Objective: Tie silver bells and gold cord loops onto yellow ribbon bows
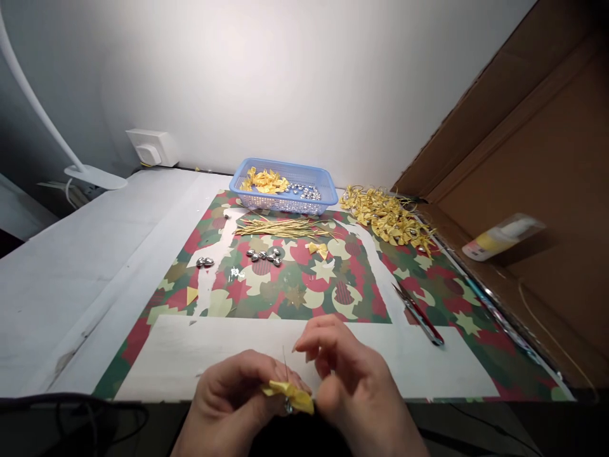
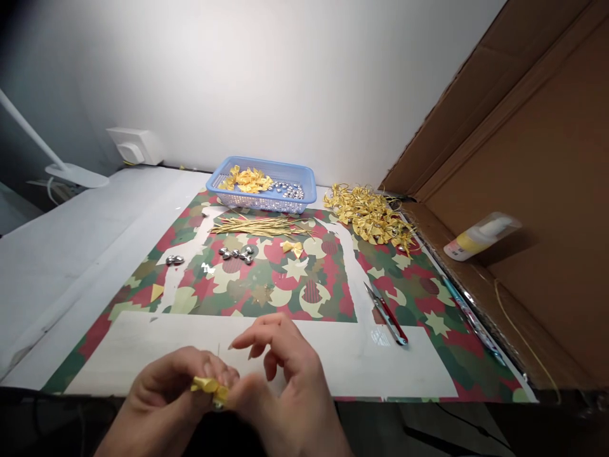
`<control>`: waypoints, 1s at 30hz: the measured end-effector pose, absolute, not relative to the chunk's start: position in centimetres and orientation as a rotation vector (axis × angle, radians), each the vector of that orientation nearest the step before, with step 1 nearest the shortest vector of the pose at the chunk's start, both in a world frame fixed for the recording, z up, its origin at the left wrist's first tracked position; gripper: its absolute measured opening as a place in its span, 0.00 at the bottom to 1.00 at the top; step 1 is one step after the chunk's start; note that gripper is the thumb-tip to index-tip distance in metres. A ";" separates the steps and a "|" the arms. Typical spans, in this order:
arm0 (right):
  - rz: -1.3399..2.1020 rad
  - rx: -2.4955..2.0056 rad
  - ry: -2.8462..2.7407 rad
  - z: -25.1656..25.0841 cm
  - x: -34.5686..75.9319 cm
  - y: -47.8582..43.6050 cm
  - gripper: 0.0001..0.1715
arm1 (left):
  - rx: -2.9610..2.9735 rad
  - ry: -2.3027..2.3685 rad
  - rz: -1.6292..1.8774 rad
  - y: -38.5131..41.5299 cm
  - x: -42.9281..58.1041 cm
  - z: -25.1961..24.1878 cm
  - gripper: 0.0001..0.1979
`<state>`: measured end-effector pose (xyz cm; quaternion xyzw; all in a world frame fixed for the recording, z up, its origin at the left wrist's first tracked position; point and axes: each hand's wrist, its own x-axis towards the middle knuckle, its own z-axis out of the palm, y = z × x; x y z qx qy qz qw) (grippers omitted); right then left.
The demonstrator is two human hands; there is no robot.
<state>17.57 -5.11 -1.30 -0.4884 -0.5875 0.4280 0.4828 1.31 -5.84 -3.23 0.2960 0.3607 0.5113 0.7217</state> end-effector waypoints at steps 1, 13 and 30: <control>1.185 -1.176 -1.418 -1.2 17.8 -4.7 0.18 | 0.610 0.765 1.093 -5.8 1.3 -3.2 0.10; 1.928 -0.842 -0.644 -2.0 16.8 -3.7 0.18 | 0.546 0.806 0.934 -6.0 1.2 -2.8 0.12; 1.343 -0.826 -0.492 -2.0 20.1 -0.6 0.22 | 0.456 0.833 0.933 -6.0 1.3 -2.1 0.11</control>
